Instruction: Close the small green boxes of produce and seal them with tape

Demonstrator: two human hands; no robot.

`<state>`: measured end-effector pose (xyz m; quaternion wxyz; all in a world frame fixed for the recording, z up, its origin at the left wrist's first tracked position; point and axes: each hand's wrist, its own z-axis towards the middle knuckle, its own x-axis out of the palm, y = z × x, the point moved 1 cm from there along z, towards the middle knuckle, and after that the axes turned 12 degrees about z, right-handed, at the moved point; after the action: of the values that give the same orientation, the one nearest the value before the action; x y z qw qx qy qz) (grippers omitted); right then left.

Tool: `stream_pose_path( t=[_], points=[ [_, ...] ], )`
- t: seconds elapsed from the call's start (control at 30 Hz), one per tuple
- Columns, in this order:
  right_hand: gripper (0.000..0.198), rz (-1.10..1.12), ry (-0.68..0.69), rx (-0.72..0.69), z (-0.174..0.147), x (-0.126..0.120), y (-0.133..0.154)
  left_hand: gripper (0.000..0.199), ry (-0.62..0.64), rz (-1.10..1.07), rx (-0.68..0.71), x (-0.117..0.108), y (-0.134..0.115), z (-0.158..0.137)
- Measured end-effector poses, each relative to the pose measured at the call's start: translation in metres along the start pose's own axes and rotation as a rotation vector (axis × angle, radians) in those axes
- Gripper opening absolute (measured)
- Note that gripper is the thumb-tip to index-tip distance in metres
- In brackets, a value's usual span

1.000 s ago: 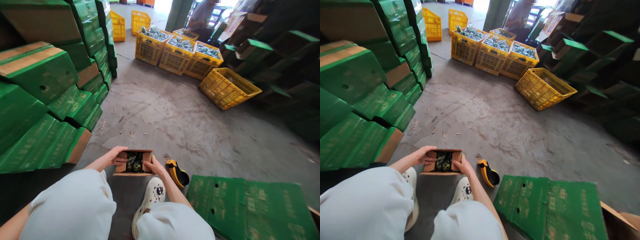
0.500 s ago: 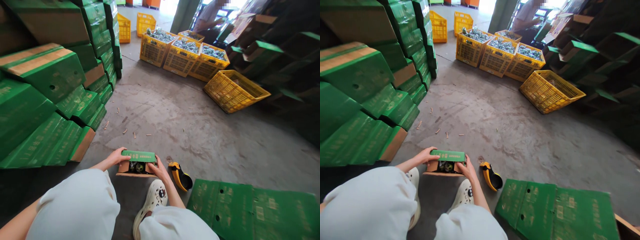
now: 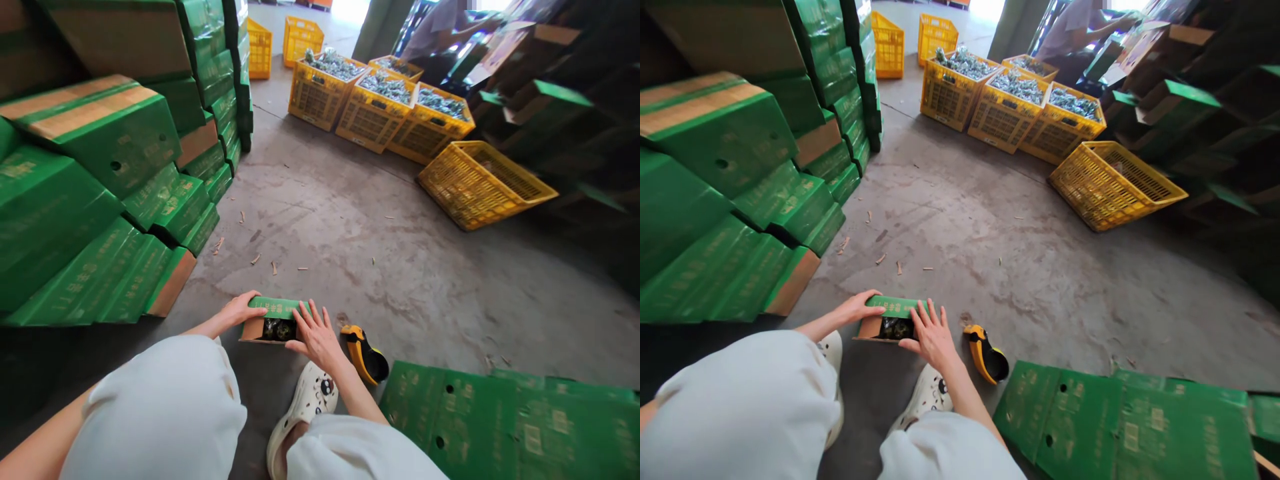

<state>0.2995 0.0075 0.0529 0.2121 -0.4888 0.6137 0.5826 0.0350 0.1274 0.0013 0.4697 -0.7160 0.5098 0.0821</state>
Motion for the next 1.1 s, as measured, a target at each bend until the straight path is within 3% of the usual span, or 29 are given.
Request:
stream_pose_path(
  t=[0.17,0.3,0.4,0.47,0.53,0.67,0.77,0.83,1.0,1.1],
  points=[
    [0.076,-0.061,0.020,0.064,0.036,0.003,-0.010,0.064,0.014,0.027,0.038,-0.002,-0.003,0.002],
    [0.073,-0.064,0.024,0.090,0.047,0.010,-0.015,0.067,0.007,0.050,0.051,0.003,-0.007,-0.001],
    [0.070,-0.088,-0.002,0.084,0.045,0.014,-0.015,0.062,-0.086,0.209,0.100,0.015,-0.011,-0.010],
    [0.068,-0.106,-0.022,0.071,0.042,0.016,-0.014,0.059,-0.159,0.381,0.240,0.025,-0.013,-0.018],
    [0.066,-0.132,-0.044,0.066,0.041,0.017,-0.013,0.072,-0.191,0.518,0.411,0.035,-0.013,-0.026],
    [0.064,-0.187,-0.079,0.063,0.042,0.020,-0.013,0.130,-0.207,0.739,0.608,0.044,-0.008,-0.030],
    [0.061,-0.202,-0.091,0.046,0.040,0.023,-0.016,0.131,-0.226,0.841,0.651,0.042,-0.006,-0.026],
    [0.067,-0.196,-0.089,0.011,0.034,0.026,-0.017,0.128,-0.207,0.864,0.693,0.037,-0.006,-0.024],
    [0.120,-0.163,-0.110,-0.115,0.011,0.041,-0.007,0.127,-0.146,0.886,0.802,0.022,-0.003,-0.026],
    [0.117,-0.156,-0.144,-0.090,0.004,0.048,0.001,0.126,-0.142,0.889,0.811,0.021,-0.003,-0.030]
  ],
)
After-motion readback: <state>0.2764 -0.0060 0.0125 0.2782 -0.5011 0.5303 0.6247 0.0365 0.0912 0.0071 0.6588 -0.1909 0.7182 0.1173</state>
